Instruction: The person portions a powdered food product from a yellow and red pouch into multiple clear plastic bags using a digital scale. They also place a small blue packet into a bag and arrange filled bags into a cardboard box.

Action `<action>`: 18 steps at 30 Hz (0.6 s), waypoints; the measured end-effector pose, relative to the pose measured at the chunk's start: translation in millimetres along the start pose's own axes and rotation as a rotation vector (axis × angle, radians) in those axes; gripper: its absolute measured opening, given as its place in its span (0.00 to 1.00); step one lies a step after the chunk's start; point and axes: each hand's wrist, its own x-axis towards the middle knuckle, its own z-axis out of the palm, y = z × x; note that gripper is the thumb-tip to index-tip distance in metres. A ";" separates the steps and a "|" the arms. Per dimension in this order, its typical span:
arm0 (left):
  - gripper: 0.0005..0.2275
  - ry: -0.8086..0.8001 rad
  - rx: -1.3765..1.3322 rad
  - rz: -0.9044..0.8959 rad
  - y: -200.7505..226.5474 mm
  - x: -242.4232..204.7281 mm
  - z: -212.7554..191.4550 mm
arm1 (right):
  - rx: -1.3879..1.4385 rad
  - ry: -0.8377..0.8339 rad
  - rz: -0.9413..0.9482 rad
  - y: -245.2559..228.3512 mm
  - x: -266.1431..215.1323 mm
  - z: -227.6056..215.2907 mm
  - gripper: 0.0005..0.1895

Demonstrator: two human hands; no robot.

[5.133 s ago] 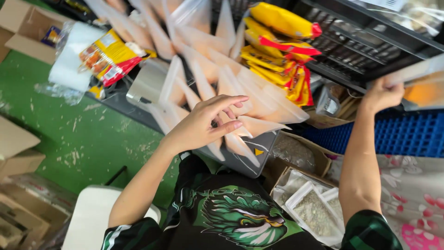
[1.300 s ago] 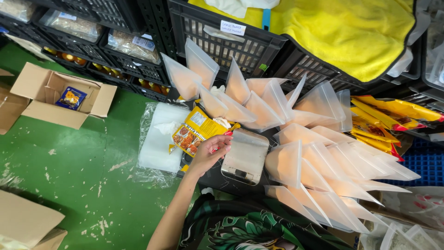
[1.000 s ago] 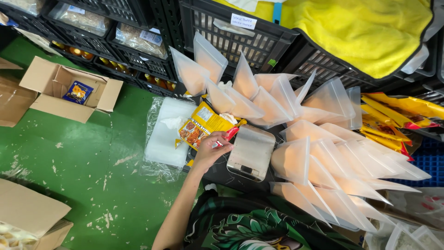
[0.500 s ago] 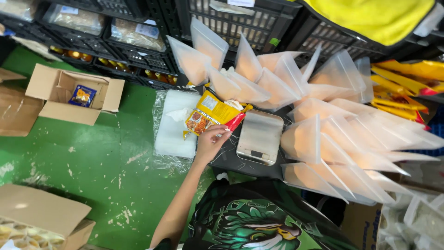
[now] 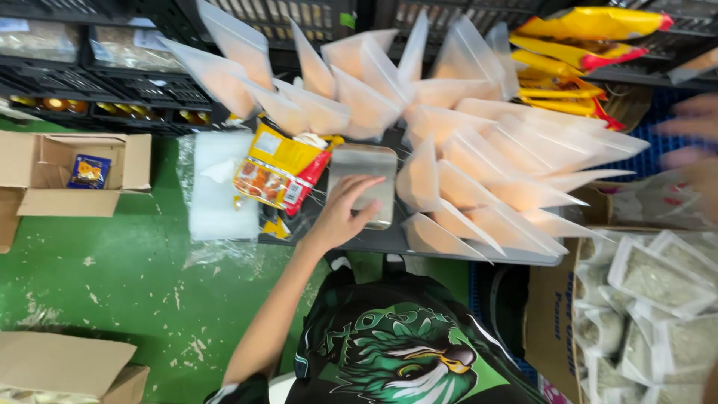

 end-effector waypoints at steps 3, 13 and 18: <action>0.34 -0.162 0.281 0.210 46.4 30.9 4.2 | 0.101 0.097 0.118 -330.2 45.8 -61.6 0.22; 0.38 -0.259 0.837 0.395 73.7 104.0 65.6 | 0.146 -0.219 0.328 -340.0 41.8 81.2 0.47; 0.35 -0.367 0.707 0.284 47.2 125.5 71.0 | 0.387 -0.180 0.445 -350.8 51.9 71.7 0.55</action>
